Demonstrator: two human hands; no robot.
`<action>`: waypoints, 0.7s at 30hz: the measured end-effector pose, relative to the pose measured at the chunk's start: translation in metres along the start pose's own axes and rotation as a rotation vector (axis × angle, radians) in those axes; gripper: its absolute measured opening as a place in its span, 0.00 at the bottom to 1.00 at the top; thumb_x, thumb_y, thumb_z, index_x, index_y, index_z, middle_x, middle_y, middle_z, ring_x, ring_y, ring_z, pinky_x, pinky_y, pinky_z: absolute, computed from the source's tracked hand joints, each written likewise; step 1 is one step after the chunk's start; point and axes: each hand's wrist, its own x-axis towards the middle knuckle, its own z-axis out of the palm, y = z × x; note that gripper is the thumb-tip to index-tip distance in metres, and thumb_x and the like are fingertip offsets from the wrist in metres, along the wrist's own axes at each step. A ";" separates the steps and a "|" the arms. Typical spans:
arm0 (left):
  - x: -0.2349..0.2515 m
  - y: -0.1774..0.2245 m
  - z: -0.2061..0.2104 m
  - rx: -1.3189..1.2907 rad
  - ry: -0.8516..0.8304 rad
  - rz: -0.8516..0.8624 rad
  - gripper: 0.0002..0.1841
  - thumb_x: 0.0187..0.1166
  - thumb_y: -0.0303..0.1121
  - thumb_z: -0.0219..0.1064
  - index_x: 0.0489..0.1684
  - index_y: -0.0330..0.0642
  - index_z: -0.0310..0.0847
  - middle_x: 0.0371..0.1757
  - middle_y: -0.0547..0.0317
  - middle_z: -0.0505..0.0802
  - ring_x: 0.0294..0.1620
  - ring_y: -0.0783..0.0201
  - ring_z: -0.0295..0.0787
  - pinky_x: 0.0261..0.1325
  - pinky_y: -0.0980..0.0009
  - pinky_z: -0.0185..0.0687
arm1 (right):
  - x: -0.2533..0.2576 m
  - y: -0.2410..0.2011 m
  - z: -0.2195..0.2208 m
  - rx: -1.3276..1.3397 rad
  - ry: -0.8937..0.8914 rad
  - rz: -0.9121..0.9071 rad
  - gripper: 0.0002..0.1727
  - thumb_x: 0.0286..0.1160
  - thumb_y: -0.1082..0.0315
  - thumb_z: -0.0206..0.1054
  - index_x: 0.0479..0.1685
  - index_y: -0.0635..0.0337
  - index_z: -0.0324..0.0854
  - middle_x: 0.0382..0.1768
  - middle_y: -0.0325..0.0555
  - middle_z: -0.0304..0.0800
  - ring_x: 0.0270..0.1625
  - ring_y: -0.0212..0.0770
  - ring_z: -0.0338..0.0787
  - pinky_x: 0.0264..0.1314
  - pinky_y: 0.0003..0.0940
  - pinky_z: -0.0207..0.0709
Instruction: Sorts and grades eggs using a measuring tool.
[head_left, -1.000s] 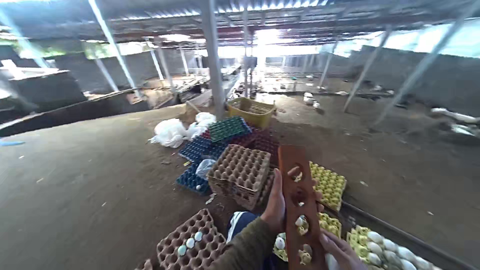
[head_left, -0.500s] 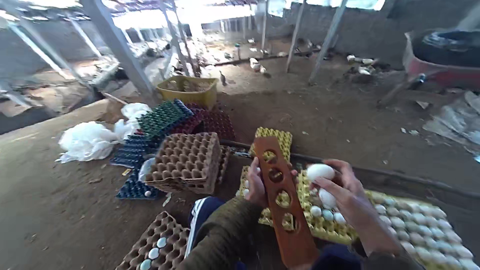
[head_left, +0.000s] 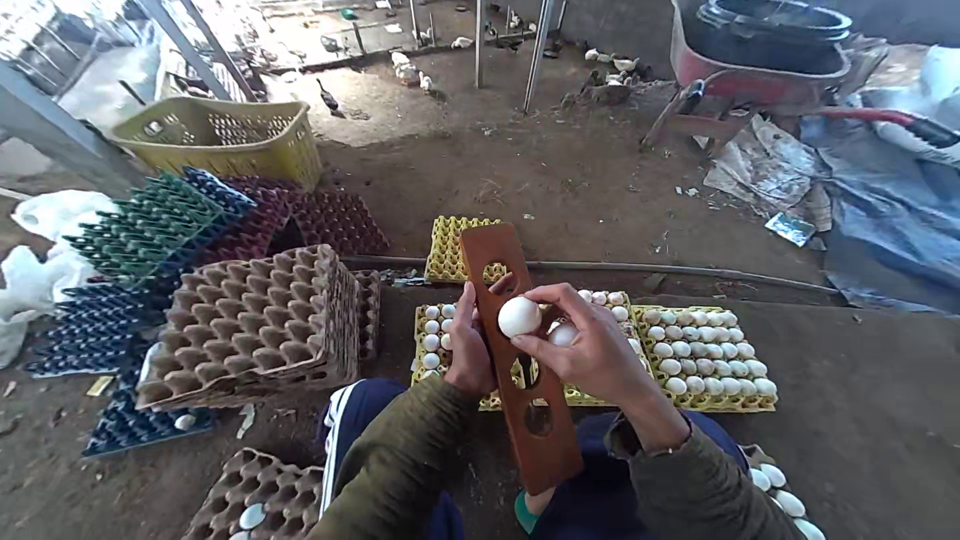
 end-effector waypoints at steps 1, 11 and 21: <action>-0.001 0.000 0.001 -0.001 0.002 0.006 0.42 0.88 0.60 0.19 0.74 0.44 0.76 0.46 0.48 0.94 0.45 0.58 0.94 0.46 0.61 0.91 | -0.001 0.000 0.002 -0.044 0.013 -0.030 0.25 0.69 0.53 0.77 0.63 0.53 0.84 0.52 0.40 0.94 0.49 0.32 0.92 0.53 0.33 0.88; -0.006 0.004 -0.004 -0.017 -0.093 0.089 0.42 0.87 0.60 0.18 0.75 0.48 0.75 0.47 0.50 0.95 0.45 0.60 0.94 0.46 0.63 0.92 | -0.004 -0.010 0.009 -0.280 0.096 -0.169 0.21 0.67 0.53 0.78 0.59 0.49 0.92 0.56 0.41 0.92 0.53 0.39 0.92 0.47 0.41 0.89; -0.006 -0.003 -0.004 0.137 -0.144 0.194 0.39 0.87 0.54 0.16 0.82 0.46 0.65 0.57 0.48 0.93 0.56 0.58 0.92 0.57 0.61 0.89 | -0.012 -0.010 0.006 -0.314 0.058 -0.118 0.26 0.70 0.52 0.76 0.67 0.53 0.88 0.61 0.46 0.90 0.51 0.40 0.93 0.50 0.40 0.88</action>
